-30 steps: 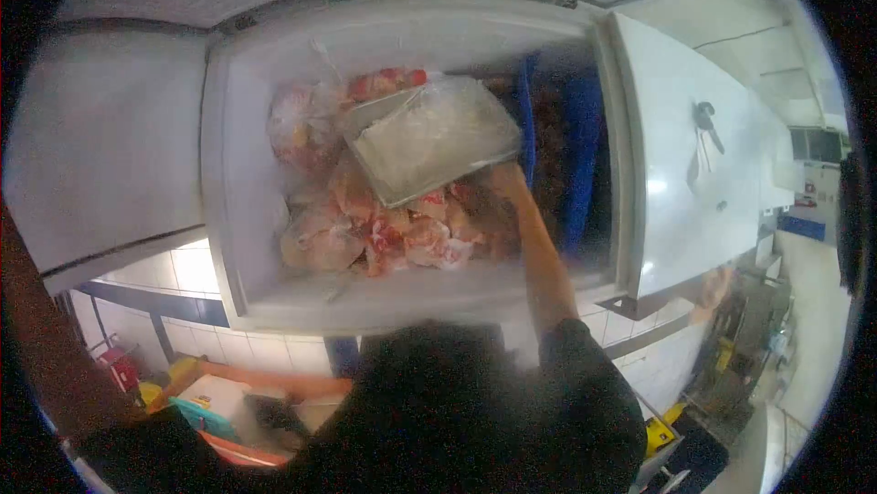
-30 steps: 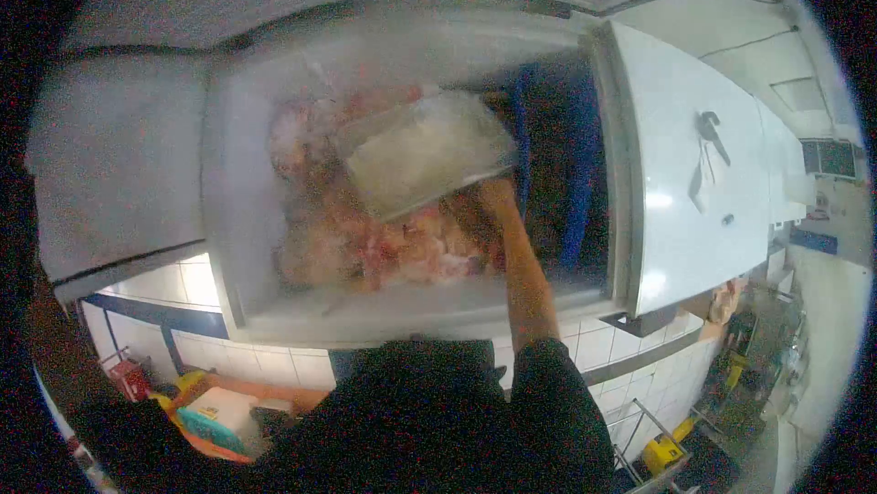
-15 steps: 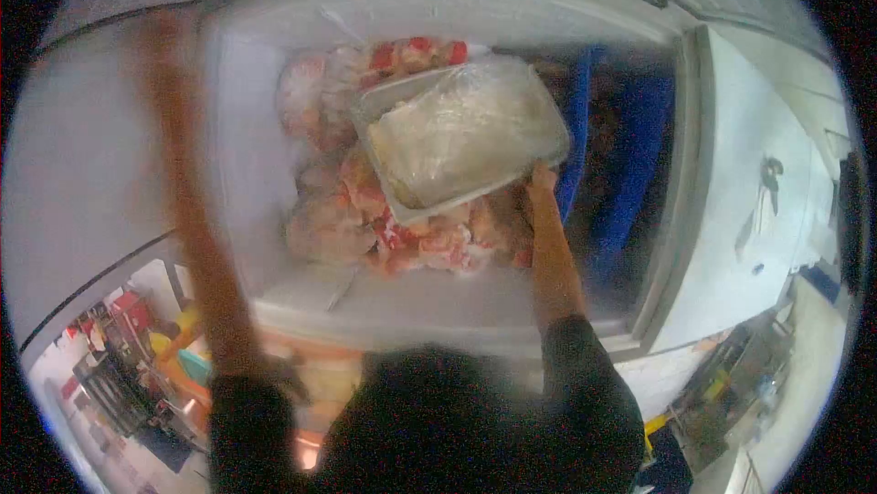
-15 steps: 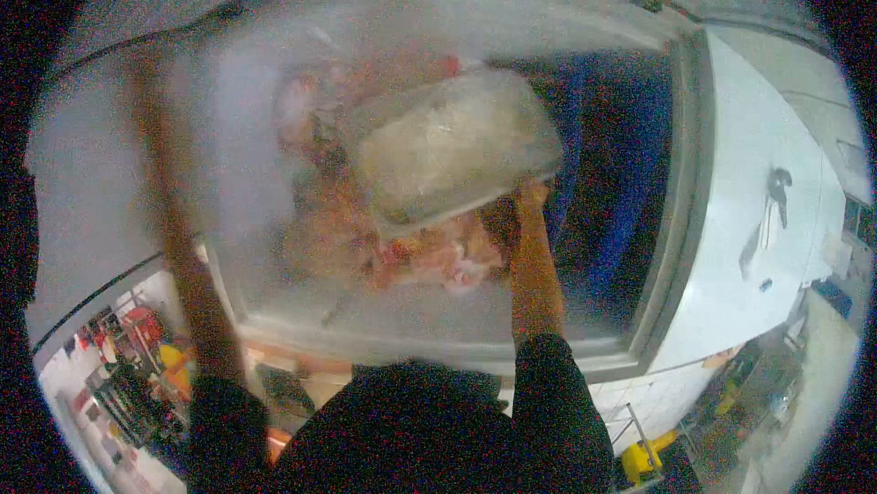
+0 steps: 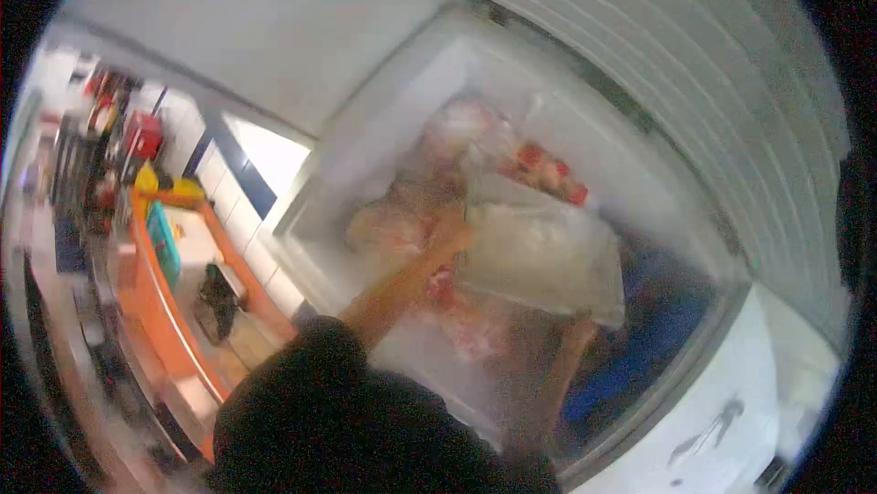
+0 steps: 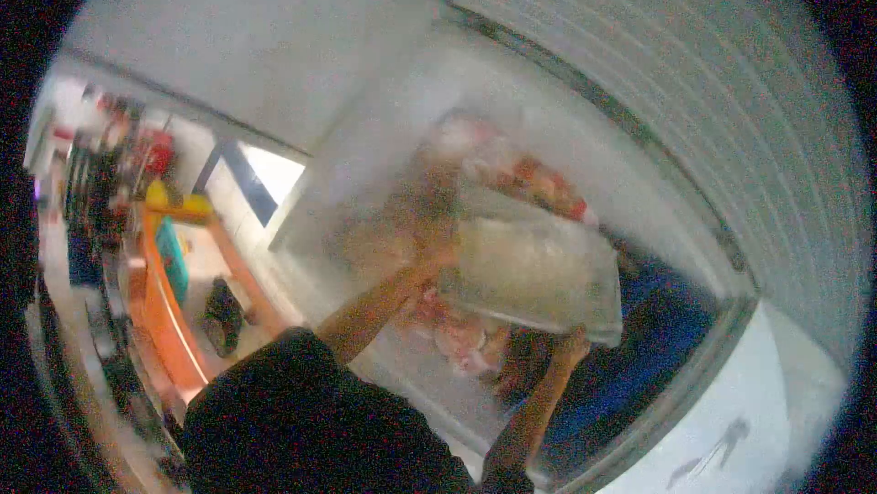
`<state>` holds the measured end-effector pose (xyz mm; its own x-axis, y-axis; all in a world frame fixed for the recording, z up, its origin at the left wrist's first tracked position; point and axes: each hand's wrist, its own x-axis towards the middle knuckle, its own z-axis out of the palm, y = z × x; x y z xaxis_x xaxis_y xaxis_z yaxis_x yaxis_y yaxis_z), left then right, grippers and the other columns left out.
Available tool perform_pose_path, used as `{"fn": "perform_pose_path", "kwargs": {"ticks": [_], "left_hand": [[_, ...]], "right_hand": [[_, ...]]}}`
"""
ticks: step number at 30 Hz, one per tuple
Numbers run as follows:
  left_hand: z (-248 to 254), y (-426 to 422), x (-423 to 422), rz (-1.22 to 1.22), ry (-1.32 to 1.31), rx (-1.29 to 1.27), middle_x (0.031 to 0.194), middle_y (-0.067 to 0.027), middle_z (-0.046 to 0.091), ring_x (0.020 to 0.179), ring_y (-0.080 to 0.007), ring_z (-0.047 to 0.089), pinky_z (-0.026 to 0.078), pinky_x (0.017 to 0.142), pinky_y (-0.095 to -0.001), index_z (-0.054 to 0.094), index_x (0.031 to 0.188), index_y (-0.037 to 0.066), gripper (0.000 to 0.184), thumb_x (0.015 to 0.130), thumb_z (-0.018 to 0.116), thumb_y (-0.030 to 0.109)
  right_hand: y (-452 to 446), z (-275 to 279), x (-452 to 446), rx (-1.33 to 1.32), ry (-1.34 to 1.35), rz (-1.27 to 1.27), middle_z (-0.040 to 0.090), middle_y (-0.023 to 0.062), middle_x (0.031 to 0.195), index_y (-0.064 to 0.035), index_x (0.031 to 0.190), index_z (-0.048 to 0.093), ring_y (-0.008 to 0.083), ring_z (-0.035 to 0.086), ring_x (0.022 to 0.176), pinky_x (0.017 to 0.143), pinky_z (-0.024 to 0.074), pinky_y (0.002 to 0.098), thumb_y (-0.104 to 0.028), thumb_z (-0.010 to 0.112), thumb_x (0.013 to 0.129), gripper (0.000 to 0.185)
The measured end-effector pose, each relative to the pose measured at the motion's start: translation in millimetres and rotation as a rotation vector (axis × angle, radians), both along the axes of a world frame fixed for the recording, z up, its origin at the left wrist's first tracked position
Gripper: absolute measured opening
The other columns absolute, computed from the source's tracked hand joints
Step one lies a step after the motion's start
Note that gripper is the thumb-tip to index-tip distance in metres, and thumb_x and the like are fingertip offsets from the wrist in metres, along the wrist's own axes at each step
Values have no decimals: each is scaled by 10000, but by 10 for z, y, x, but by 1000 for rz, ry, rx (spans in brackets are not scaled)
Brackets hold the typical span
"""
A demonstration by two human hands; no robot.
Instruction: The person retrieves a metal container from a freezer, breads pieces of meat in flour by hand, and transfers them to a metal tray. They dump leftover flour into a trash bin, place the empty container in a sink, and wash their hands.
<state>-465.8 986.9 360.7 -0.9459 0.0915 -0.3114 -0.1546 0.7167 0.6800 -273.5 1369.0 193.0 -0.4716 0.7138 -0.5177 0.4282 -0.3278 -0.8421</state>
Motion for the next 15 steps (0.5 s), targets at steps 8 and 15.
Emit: {"fn": "perform_pose_path", "kwargs": {"ticks": [8, 15], "left_hand": [[819, -1332, 1154, 481, 34, 383, 1056, -191, 678, 1036, -283, 640, 500, 915, -411, 607, 1211, -27, 472, 825, 700, 228], [2557, -2327, 2876, 857, 18, 625, 969, -135, 664, 893, -220, 639, 516, 805, -356, 605, 1145, -49, 422, 734, 619, 47]], "right_hand": [[-695, 2625, 388, 462, -124, 429, 510, 166, 1433, -32, 1295, 591, 356, 537, 1220, 1049, 413, 571, -361, 711, 853, 563], [-2196, 4340, 354, 443, 37, 347, 436, 236, 1439, 12, 1364, 498, 396, 467, 1304, 1030, 456, 554, -426, 546, 975, 587]]}}
